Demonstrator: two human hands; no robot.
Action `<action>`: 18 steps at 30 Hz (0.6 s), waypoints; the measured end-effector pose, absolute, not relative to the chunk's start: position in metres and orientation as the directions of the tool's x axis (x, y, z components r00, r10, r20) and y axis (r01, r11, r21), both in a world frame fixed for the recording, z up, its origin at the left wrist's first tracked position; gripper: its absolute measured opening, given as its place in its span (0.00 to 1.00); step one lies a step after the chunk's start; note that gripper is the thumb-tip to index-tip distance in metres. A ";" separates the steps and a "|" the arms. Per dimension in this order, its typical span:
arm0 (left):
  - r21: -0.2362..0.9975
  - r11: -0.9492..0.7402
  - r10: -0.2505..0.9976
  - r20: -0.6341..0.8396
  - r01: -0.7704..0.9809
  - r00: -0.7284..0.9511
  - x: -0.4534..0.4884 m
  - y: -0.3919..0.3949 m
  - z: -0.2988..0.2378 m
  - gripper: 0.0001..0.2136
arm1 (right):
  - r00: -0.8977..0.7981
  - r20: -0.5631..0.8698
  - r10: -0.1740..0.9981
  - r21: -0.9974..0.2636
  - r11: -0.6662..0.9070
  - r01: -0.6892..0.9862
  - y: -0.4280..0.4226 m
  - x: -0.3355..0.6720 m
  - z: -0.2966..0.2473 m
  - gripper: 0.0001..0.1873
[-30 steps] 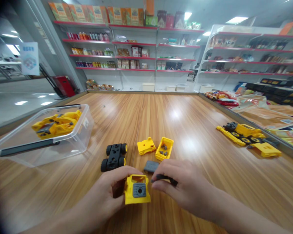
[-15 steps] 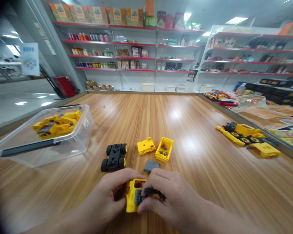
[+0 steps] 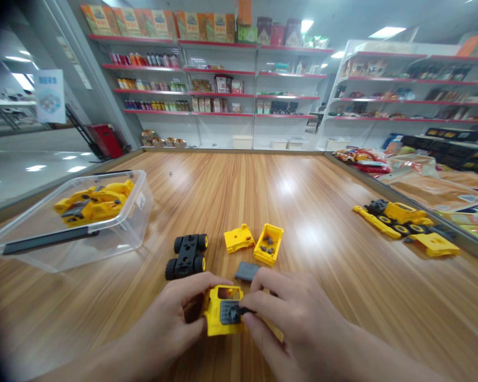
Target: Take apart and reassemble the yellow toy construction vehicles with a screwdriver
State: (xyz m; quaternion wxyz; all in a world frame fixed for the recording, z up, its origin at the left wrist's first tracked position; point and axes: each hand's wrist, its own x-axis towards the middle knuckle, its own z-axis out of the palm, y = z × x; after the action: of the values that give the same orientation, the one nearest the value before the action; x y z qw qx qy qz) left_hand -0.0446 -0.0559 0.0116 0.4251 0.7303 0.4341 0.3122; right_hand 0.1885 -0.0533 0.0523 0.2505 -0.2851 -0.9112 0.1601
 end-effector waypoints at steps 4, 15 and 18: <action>0.892 -0.243 0.911 0.075 0.381 0.405 -0.045 -0.056 0.010 0.24 | -0.725 0.397 0.563 -0.366 0.821 0.438 -0.056 0.187 0.051 0.09; 0.871 -0.298 0.901 0.122 0.391 0.416 -0.044 -0.055 0.014 0.24 | -0.713 0.337 0.615 -0.399 0.779 0.483 -0.057 0.187 0.051 0.09; 0.859 -0.331 0.890 0.146 0.390 0.432 -0.045 -0.055 0.015 0.23 | -0.714 0.310 0.628 -0.403 0.767 0.500 -0.057 0.186 0.052 0.10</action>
State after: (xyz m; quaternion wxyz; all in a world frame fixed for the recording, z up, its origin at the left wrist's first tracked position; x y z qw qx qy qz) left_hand -0.0446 -0.0547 0.0149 0.3909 0.7506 0.4263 0.3194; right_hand 0.1859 -0.0566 0.0517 0.2189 -0.3086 -0.9140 0.1465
